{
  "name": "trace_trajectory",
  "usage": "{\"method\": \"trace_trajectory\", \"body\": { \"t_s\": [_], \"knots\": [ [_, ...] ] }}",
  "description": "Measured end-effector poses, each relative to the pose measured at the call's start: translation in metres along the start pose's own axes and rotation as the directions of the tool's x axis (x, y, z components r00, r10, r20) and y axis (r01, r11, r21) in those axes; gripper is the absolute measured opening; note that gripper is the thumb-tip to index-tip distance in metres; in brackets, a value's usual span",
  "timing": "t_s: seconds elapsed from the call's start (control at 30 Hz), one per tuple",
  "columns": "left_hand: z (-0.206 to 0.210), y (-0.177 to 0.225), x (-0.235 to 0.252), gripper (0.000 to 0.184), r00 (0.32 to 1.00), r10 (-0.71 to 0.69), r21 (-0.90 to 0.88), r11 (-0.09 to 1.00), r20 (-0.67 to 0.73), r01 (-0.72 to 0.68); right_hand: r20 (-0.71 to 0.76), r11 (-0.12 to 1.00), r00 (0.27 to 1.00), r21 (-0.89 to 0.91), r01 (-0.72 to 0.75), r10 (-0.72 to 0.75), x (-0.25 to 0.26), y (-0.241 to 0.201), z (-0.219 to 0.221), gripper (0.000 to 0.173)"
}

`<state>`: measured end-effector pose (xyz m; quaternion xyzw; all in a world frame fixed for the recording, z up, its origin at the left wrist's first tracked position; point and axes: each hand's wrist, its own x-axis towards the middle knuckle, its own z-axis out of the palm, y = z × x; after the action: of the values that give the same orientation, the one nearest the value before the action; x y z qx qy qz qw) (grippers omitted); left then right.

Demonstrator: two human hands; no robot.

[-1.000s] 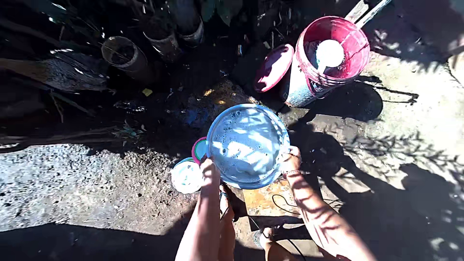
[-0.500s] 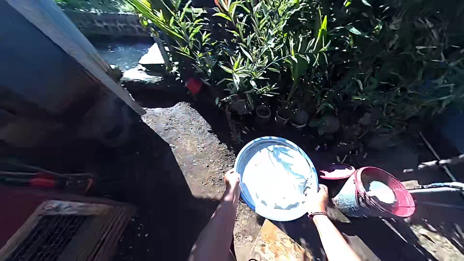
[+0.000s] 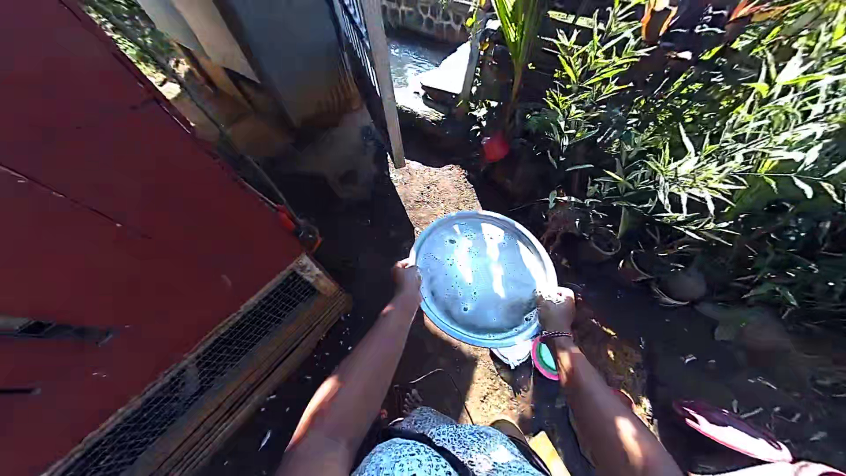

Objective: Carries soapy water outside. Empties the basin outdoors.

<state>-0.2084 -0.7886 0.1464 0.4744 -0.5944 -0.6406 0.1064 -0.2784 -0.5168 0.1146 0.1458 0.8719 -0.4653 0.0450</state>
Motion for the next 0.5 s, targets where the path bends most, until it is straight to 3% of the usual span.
{"method": "trace_trajectory", "body": {
  "t_s": [0.23,0.4,0.5],
  "knots": [
    [-0.077,0.063,0.125,0.039,0.959,0.0,-0.035,0.999,-0.283,-0.01,0.25,0.99,0.959,0.072,0.121,-0.135,0.061,-0.135,0.151,0.043],
    [-0.101,0.09,0.221,0.049,0.892,-0.015,-0.084,0.996,-0.452,-0.026,0.409,0.968,0.877,0.075,0.241,-0.25,0.121,-0.228,0.249,0.045],
    [-0.105,0.117,0.269,0.042,0.826,-0.045,-0.167,0.984,-0.562,-0.06,0.504,0.948,0.81,0.062,0.312,-0.3,0.166,-0.291,0.311,0.047]
  ]
}}
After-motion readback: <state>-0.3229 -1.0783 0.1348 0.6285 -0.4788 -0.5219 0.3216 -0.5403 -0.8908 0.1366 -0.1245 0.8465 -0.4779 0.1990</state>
